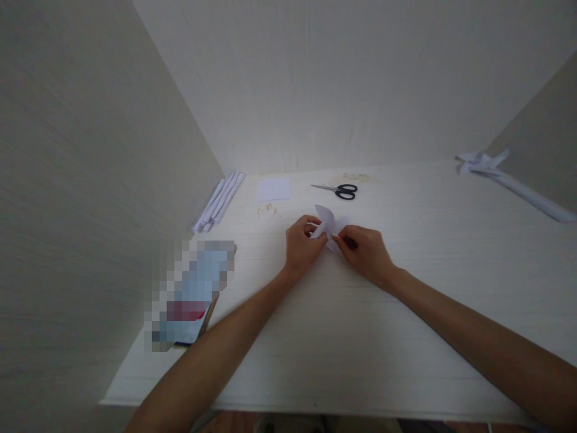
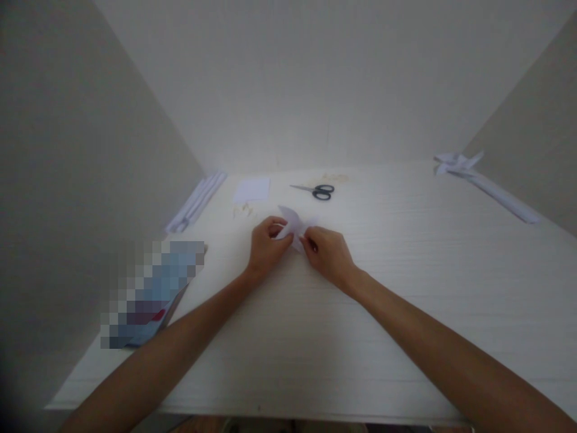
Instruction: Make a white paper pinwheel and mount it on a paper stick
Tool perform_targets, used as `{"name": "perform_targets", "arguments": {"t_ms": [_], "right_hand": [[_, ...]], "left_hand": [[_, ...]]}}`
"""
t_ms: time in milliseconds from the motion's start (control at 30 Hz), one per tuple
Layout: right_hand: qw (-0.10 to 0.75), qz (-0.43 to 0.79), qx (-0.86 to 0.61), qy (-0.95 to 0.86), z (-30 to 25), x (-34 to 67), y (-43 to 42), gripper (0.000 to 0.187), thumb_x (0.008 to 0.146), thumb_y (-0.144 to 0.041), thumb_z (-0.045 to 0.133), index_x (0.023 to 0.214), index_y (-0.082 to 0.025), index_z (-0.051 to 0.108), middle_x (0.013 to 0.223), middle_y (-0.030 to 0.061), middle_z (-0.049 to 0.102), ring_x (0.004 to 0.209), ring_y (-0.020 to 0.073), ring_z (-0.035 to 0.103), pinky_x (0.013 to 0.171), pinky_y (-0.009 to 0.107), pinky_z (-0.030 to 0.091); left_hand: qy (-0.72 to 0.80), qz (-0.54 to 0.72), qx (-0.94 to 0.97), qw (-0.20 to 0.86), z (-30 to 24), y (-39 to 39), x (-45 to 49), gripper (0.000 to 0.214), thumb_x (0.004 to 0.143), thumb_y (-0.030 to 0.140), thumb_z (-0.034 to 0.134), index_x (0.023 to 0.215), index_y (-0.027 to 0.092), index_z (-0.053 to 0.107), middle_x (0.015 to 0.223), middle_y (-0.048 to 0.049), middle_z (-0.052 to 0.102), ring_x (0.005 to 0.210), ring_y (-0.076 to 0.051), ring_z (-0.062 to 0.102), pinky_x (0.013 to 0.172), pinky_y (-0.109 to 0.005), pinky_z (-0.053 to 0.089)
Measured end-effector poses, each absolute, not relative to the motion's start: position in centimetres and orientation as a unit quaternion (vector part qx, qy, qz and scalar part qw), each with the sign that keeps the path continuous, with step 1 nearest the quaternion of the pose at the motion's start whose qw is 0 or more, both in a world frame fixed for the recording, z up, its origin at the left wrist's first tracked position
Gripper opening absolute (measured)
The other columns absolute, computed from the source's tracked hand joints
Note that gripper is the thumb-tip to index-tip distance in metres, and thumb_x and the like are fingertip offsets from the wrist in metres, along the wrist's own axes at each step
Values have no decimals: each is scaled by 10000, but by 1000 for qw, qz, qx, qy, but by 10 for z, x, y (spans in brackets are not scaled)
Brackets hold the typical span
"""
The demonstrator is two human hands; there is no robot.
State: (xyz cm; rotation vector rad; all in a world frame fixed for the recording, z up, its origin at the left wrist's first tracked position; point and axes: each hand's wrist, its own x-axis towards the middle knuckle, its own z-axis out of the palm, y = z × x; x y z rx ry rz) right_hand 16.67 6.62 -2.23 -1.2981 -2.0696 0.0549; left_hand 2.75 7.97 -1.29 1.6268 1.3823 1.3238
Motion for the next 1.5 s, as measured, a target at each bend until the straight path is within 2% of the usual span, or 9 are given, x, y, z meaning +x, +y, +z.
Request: {"name": "perform_targets", "arguments": {"t_ms": [367,633,867,1167,1500], "right_hand": [[358,37,-524,-772,-19,166,67,304,791,-290,436,522,-157,487,456,-8,463,420,86,366,458,217,260],[362,44,-521,-772,-20,166,67,281,784,-271,447,531,-153,483,461,-10,458,426,85,371,456,213,257],[365,56,-523,-768,-19,166,68,257,779,-261,465,551,-151,507,476,-5,480,435,91,391,462,214,269],[374,63,-512,-771,-21,167,70,227,770,-255,489,578,-147,542,503,9,522,451,96,417,474,213,287],[375,59,-512,-771,-22,167,69,220,768,-263,497,586,-150,545,496,1,515,443,94,412,466,212,289]], "left_hand": [[509,504,605,348,-13,81,28,186,546,105,555,719,164,517,565,24,592,495,-96,543,461,-184,388],[512,504,596,358,-13,82,28,190,551,108,527,732,162,511,532,40,568,441,-75,494,417,-169,341],[508,508,586,375,-13,82,27,201,556,127,553,750,157,511,561,24,588,462,-88,519,427,-177,355],[506,516,590,359,-16,84,26,193,569,138,576,750,157,511,531,44,569,449,-75,506,448,-175,371],[503,525,607,321,-12,80,28,180,567,101,564,731,157,515,573,23,590,482,-79,522,480,-183,389]]}}
